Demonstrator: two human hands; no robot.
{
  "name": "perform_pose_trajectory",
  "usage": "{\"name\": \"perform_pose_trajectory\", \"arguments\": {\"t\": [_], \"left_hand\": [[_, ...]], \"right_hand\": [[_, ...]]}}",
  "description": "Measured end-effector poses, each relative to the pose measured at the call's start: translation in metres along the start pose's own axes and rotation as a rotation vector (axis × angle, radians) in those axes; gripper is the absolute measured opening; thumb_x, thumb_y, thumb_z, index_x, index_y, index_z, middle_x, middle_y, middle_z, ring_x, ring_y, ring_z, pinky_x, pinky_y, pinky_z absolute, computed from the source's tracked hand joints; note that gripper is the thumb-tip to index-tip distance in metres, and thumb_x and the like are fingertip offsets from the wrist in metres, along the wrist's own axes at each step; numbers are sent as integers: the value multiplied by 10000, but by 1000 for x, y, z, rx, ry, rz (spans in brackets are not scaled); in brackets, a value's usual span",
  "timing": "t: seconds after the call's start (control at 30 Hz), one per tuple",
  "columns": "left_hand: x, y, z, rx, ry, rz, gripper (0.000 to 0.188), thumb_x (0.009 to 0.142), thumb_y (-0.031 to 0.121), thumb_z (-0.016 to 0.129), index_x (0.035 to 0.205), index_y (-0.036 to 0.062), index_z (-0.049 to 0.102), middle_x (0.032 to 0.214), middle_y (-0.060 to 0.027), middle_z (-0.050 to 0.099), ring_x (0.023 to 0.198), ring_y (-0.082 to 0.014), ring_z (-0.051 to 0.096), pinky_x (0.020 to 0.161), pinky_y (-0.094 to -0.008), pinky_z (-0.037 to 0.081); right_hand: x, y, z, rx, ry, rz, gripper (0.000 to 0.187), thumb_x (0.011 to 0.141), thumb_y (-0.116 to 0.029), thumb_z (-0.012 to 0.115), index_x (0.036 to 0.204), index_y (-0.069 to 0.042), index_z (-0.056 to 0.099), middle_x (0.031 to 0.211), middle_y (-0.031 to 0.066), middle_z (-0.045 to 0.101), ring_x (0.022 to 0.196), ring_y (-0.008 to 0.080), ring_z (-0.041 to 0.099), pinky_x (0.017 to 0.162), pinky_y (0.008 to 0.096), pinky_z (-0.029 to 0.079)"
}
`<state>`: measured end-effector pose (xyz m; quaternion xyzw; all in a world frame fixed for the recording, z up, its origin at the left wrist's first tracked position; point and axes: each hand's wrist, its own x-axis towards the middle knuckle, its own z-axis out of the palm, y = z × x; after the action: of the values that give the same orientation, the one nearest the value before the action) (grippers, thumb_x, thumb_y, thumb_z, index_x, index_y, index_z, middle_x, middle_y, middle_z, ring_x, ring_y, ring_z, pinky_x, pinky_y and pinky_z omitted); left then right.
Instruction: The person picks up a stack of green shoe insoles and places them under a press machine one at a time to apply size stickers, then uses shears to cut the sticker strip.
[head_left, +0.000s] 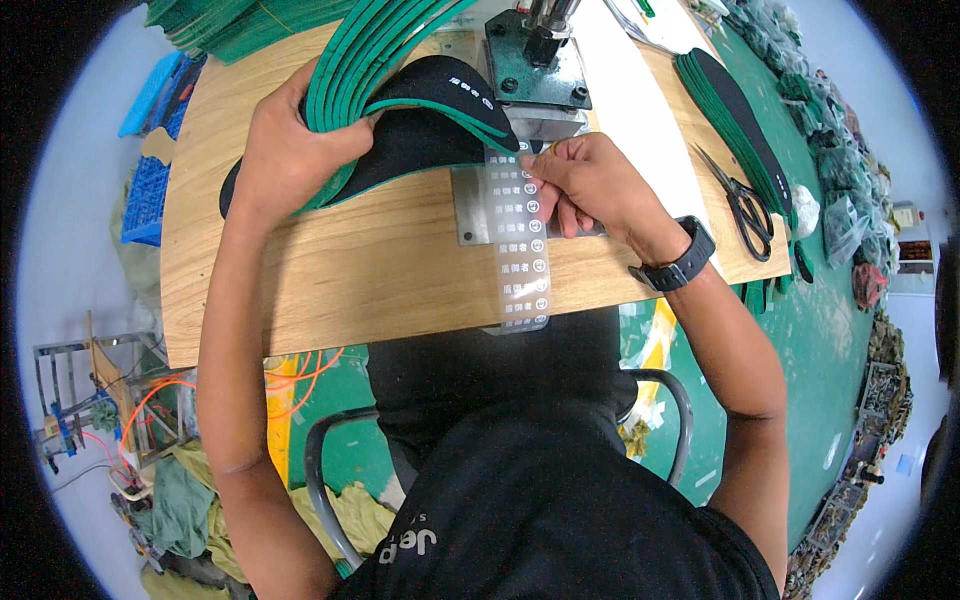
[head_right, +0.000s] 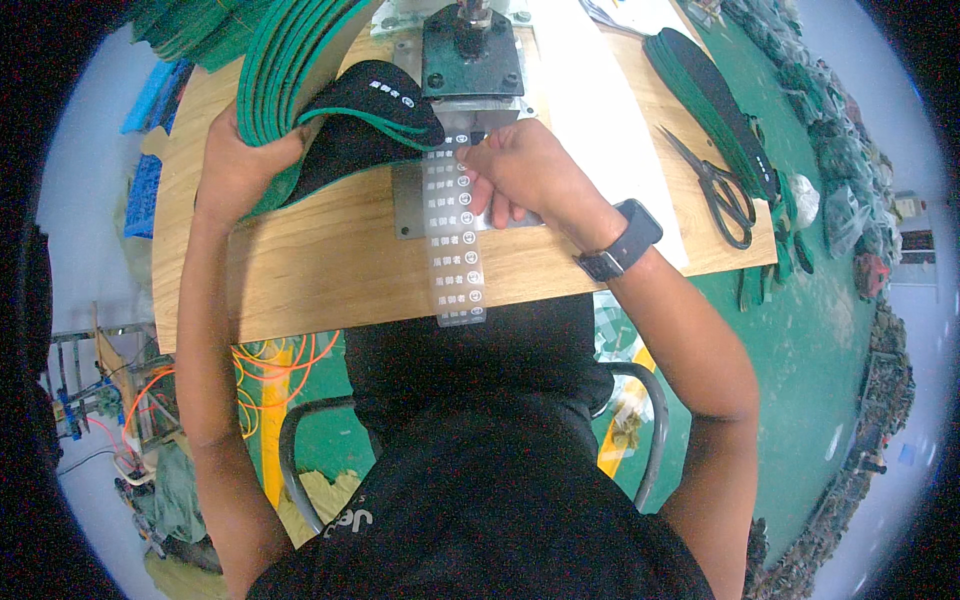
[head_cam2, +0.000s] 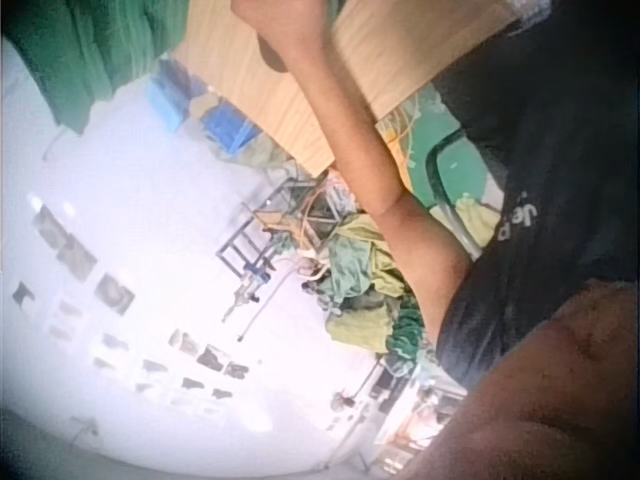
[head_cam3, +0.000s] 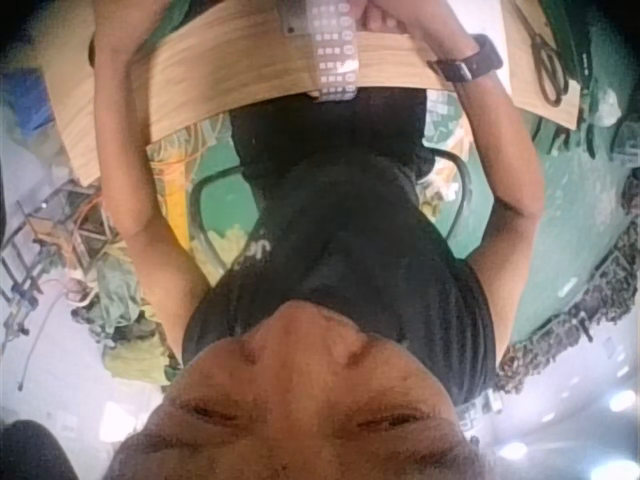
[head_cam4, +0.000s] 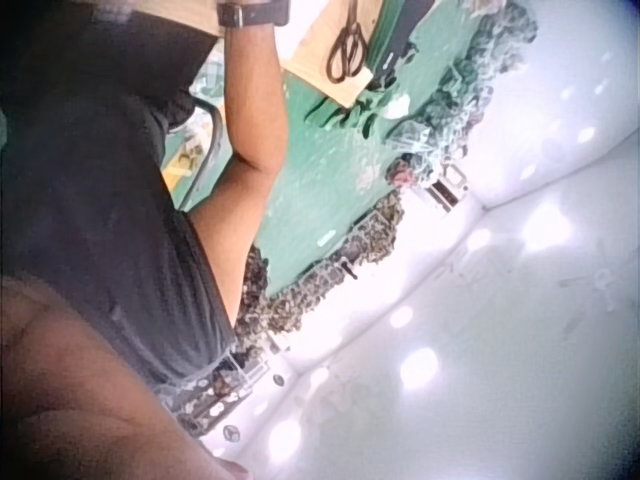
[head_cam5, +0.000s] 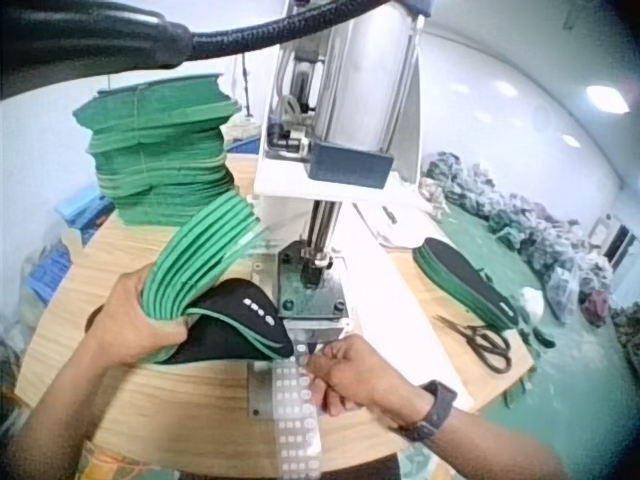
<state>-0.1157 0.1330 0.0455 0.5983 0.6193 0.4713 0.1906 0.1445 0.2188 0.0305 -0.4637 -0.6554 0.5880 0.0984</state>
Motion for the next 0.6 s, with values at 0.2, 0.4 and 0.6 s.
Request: {"name": "perform_pose_trajectory", "arguments": {"t": [0.2,0.4,0.6], "left_hand": [[0,4,3,14,-23,-19,445,702,122,674,1119,-11,594,845,-51,643,766,-91,556,764,-233,459],[-4,6,0,60,-26,-4,557,668,122,674,1194,-19,554,906,-92,644,815,-120,567,810,-252,456],[-22,14,-9,96,12,-52,571,669,82,665,1215,-29,540,921,-90,655,845,-127,598,818,-254,461]], "right_hand": [[-3,5,2,55,58,-43,300,920,-221,574,693,-29,612,562,54,625,345,80,497,320,187,338],[-13,9,1,88,56,-101,261,904,-202,592,712,-27,618,577,24,610,397,58,510,363,181,353],[-25,7,-29,3,115,-187,164,905,-194,595,852,-41,621,638,-11,602,460,31,530,413,162,347]]}}
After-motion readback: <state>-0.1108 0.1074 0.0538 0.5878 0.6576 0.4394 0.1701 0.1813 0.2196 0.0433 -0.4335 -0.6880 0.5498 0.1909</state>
